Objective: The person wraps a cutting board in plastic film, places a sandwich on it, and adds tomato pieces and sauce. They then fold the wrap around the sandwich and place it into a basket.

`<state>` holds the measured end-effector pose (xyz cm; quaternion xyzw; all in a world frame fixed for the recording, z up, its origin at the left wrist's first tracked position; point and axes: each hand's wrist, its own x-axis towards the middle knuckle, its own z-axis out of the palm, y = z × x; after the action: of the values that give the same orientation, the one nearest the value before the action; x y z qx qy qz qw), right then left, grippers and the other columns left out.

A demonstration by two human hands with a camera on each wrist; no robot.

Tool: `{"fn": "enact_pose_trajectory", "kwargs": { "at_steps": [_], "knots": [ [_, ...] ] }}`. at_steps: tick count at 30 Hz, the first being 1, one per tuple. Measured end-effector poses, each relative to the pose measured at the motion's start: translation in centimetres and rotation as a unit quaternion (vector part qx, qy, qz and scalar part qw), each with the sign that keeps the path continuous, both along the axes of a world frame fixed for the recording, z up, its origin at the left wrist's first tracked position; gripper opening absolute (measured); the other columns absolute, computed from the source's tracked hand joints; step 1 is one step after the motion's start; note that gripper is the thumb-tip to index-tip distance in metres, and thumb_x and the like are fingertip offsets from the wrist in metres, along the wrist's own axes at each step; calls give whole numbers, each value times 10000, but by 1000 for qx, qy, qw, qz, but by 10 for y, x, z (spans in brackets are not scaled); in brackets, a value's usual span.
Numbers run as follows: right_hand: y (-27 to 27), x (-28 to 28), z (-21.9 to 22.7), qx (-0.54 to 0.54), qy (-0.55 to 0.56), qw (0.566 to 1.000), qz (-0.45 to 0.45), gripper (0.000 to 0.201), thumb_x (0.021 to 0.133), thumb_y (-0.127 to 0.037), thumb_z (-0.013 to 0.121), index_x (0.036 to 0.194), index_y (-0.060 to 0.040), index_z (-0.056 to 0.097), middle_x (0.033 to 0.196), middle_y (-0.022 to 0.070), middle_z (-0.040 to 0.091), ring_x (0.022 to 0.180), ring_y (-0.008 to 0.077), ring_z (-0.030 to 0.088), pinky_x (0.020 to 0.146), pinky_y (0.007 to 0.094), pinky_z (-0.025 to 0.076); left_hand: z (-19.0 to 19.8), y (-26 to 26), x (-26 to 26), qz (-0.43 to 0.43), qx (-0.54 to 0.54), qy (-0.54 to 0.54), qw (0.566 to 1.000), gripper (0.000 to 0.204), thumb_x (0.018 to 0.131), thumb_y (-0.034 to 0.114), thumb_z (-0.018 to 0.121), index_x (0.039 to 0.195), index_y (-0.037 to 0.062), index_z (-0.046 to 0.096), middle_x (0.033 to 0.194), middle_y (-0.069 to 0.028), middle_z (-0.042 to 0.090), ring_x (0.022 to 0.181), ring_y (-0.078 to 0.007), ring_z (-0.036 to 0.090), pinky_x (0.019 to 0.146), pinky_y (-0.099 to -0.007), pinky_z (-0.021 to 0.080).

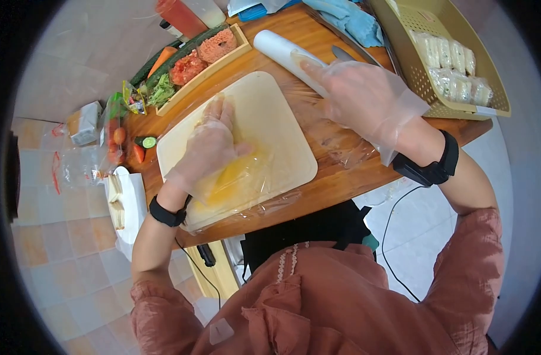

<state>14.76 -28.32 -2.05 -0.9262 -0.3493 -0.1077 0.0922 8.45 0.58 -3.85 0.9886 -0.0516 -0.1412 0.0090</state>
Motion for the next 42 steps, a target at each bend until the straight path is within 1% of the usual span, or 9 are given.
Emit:
{"fn": "enact_pose_trajectory", "kwargs": {
  "at_steps": [6, 8, 14, 24, 26, 34, 36, 40, 42],
  "knots": [
    [-1, 1, 0, -9, -9, 1000, -16, 535, 880, -150, 668, 1408, -147, 582, 960, 138, 713, 894, 317, 709, 757, 426, 591, 0, 0, 0, 0, -2, 2, 1000, 1096, 866, 572, 729, 1608, -40, 204, 1682, -267, 180, 1562, -425, 183, 1217, -568, 272],
    [-1, 1, 2, -31, 1, 999, -32, 696, 831, -188, 754, 1487, -168, 522, 966, 132, 707, 904, 314, 702, 786, 422, 576, -1, 0, 0, 0, -1, 0, 1000, 1094, 866, 571, 730, 1608, -39, 207, 1681, -269, 182, 1562, -425, 185, 1217, -569, 271],
    [-2, -1, 12, -26, -10, 999, -43, 537, 871, -148, 690, 1399, -142, 588, 959, 140, 713, 908, 307, 713, 783, 411, 589, -1, 1, 0, 3, -15, -4, 1000, 1084, 861, 559, 737, 1602, -45, 226, 1676, -277, 192, 1557, -436, 192, 1214, -571, 273],
    [-7, 2, 14, -10, -66, 997, -32, 570, 827, -116, 736, 1380, -135, 597, 934, 139, 703, 885, 312, 711, 760, 418, 581, 2, 1, -2, 10, -40, -3, 999, 1073, 860, 570, 732, 1587, -63, 260, 1674, -286, 193, 1550, -450, 210, 1215, -559, 275],
    [-7, 4, 13, -55, -51, 996, -54, 687, 823, -208, 786, 1464, -167, 542, 1047, 99, 719, 936, 269, 708, 785, 386, 585, 3, 0, -2, 12, -41, -1, 999, 1074, 860, 572, 731, 1586, -65, 262, 1675, -286, 190, 1550, -451, 208, 1217, -555, 274],
    [-5, 9, 16, -38, -66, 996, -54, 628, 847, -228, 766, 1440, -155, 573, 1015, 104, 732, 926, 279, 714, 796, 389, 584, -2, 4, -2, 5, -46, -11, 999, 1073, 856, 573, 736, 1581, -67, 272, 1669, -296, 195, 1547, -459, 210, 1213, -568, 275],
    [-3, 10, 16, -39, -64, 996, -56, 622, 844, -229, 764, 1433, -150, 581, 1016, 108, 734, 929, 282, 715, 799, 391, 584, -2, 4, -5, -28, -41, -47, 998, 1029, 869, 485, 762, 1538, -120, 267, 1609, -379, 229, 1456, -490, 362, 1184, -470, 354],
    [0, 13, 12, -25, -78, 995, -59, 606, 844, -209, 753, 1426, -144, 594, 1064, 120, 737, 962, 287, 714, 812, 397, 584, -5, 7, -2, -19, -65, -37, 997, 1015, 870, 484, 762, 1526, -125, 284, 1599, -395, 225, 1452, -500, 355, 1184, -466, 354],
    [-1, 16, 9, -23, -79, 995, -60, 606, 845, -202, 749, 1428, -143, 594, 1082, 122, 736, 971, 289, 713, 817, 397, 585, -13, 11, 1, -17, -79, -26, 996, 1072, 842, 548, 765, 1569, -73, 279, 1658, -310, 209, 1541, -485, 201, 1198, -581, 294]
  ]
}}
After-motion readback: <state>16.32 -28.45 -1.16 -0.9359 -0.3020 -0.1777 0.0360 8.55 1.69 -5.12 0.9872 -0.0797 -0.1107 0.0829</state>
